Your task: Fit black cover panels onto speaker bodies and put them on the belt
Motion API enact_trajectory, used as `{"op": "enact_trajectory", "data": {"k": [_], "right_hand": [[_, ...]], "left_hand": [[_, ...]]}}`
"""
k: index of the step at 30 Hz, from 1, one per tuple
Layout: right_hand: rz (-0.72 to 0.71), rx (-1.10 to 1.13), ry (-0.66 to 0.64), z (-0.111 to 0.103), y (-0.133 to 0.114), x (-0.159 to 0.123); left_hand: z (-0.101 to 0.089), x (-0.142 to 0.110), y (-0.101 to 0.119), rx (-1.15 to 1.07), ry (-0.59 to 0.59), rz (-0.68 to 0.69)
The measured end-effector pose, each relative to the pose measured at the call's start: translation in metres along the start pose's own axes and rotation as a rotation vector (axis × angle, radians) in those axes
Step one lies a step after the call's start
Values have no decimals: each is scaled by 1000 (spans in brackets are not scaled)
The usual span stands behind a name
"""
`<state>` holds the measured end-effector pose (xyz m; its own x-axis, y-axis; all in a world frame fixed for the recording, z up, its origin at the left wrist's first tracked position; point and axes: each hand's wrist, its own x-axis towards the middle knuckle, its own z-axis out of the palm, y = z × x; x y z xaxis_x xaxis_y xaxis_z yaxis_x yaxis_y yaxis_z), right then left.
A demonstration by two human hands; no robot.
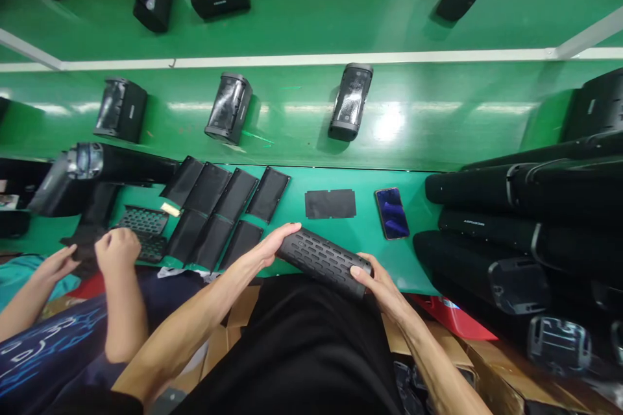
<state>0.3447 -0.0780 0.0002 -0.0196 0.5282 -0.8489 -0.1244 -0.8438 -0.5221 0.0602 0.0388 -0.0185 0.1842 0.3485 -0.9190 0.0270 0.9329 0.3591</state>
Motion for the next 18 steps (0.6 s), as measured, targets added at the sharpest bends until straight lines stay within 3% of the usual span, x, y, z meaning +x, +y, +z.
{"op": "enact_trajectory", "data": {"k": [4, 7, 10, 12, 15, 18], "right_hand": [[-133, 95, 73, -5, -12, 4], [-218, 297, 165, -8, -43, 26], [-331, 514, 235, -15, -102, 71], [-330, 604, 328, -25, -151, 108], [-342, 499, 500, -40, -214, 158], [-322, 391, 544, -50, -247, 184]], "left_hand": [[2, -2, 20, -153, -37, 78], [5, -4, 28, -323, 10, 211], [12, -8, 23, -347, 56, 299], [18, -13, 13, -337, 66, 313], [25, -22, -8, -314, 100, 327], [21, -26, -33, -255, 188, 368]]}}
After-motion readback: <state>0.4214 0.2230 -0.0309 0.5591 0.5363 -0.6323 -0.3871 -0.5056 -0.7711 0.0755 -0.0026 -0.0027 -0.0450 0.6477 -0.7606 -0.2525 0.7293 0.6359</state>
